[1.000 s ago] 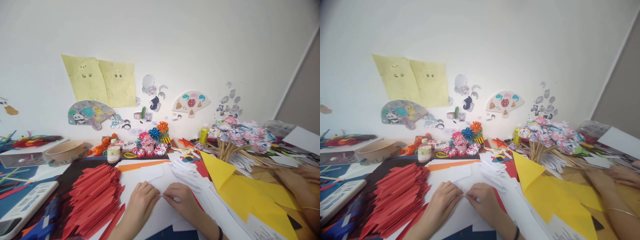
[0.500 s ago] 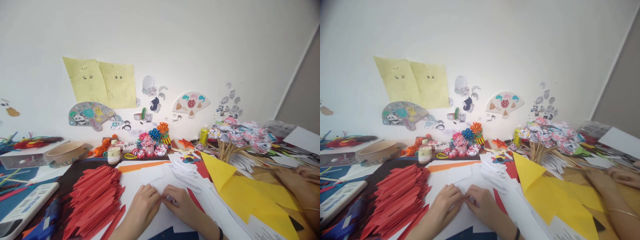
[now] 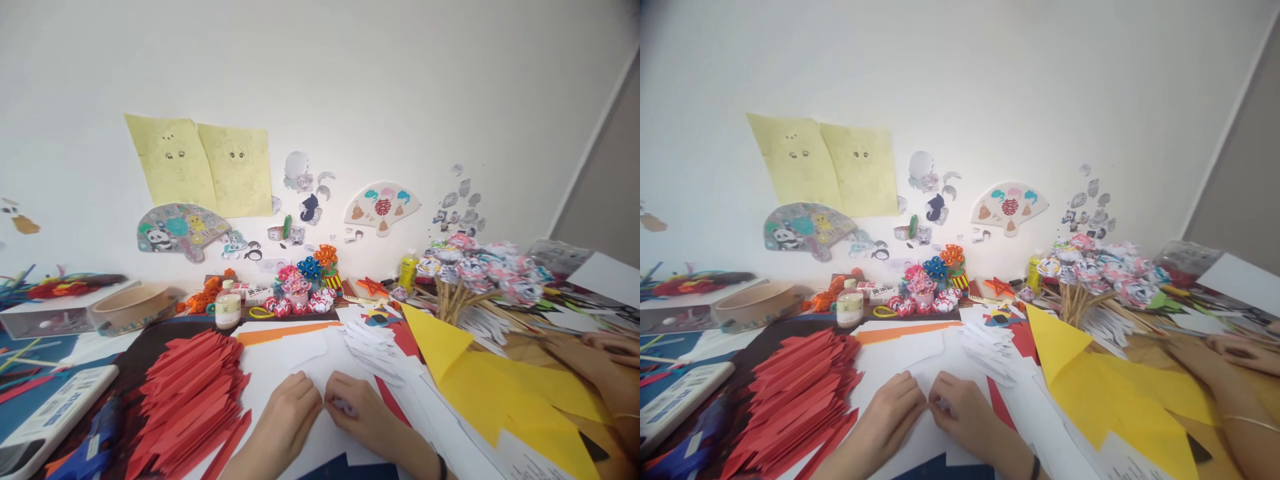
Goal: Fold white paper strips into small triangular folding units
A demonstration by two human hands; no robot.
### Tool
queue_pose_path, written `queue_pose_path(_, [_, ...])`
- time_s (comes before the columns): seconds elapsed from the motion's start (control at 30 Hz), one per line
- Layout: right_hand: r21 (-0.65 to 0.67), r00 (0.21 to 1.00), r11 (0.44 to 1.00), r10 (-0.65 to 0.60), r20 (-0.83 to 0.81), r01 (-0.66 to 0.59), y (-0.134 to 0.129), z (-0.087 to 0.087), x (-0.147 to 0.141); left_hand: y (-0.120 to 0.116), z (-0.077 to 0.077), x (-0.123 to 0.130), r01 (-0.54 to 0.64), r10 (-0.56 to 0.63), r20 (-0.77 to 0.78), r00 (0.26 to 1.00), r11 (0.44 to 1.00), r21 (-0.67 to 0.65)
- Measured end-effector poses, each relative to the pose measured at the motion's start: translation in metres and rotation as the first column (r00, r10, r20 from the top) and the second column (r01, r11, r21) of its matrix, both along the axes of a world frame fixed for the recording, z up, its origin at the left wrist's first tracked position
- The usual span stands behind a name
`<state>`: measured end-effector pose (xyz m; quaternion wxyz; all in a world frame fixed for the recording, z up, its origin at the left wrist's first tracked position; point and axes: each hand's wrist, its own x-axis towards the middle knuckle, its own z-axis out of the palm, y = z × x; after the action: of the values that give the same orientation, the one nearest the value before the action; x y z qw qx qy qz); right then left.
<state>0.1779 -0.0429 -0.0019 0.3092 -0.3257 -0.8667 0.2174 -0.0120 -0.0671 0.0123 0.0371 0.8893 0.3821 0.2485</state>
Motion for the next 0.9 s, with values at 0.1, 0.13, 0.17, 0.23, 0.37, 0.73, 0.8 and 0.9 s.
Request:
queue_pose_path(0.1, [-0.009, 1.0, 1.0, -0.001, -0.009, 0.001, -0.0006, -0.0005, 0.0, 0.0005, -0.0018, 0.0003, -0.002, 0.002, -0.024, 1.0, 1.0, 0.031])
queue_pose_path(0.13, [-0.01, 1.0, 1.0, 0.0, -0.014, 0.0, -0.0006, -0.0009, 0.0001, 0.0008, -0.0021, 0.0004, -0.001, 0.003, -0.031, 1.0, 0.999, 0.043])
queue_pose_path(0.17, [-0.011, 1.0, 1.0, 0.001, -0.022, -0.001, -0.0005, -0.0014, 0.0003, 0.0011, -0.0024, 0.0006, -0.002, 0.004, -0.038, 0.999, 0.999, 0.053])
queue_pose_path(0.23, [-0.01, 0.999, 1.0, 0.006, -0.037, -0.006, 0.0002, -0.0027, 0.0008, 0.0015, -0.0026, 0.001, -0.01, 0.013, -0.049, 0.999, 0.998, 0.062])
queue_pose_path(0.37, [-0.012, 0.999, 1.0, 0.002, -0.041, -0.002, 0.002, -0.0058, 0.0022, 0.0015, -0.0033, 0.0023, -0.011, 0.016, -0.077, 0.997, 0.998, 0.066])
queue_pose_path(0.73, [0.004, 0.999, 1.0, 0.009, -0.052, -0.009, -0.0008, -0.0037, 0.0007, -0.0018, -0.0008, 0.0021, -0.018, 0.022, -0.068, 0.997, 0.998, 0.055])
queue_pose_path(0.8, [0.01, 0.999, 1.0, 0.002, -0.053, -0.002, -0.0003, -0.0049, 0.0004, -0.0017, 0.0001, 0.0023, -0.015, 0.019, -0.07, 0.997, 0.998, 0.057])
queue_pose_path(0.9, [0.004, 0.999, 1.0, -0.018, -0.044, 0.018, 0.0009, -0.006, 0.0001, -0.001, -0.0004, 0.0024, -0.005, 0.011, -0.08, 0.997, 0.997, 0.082])
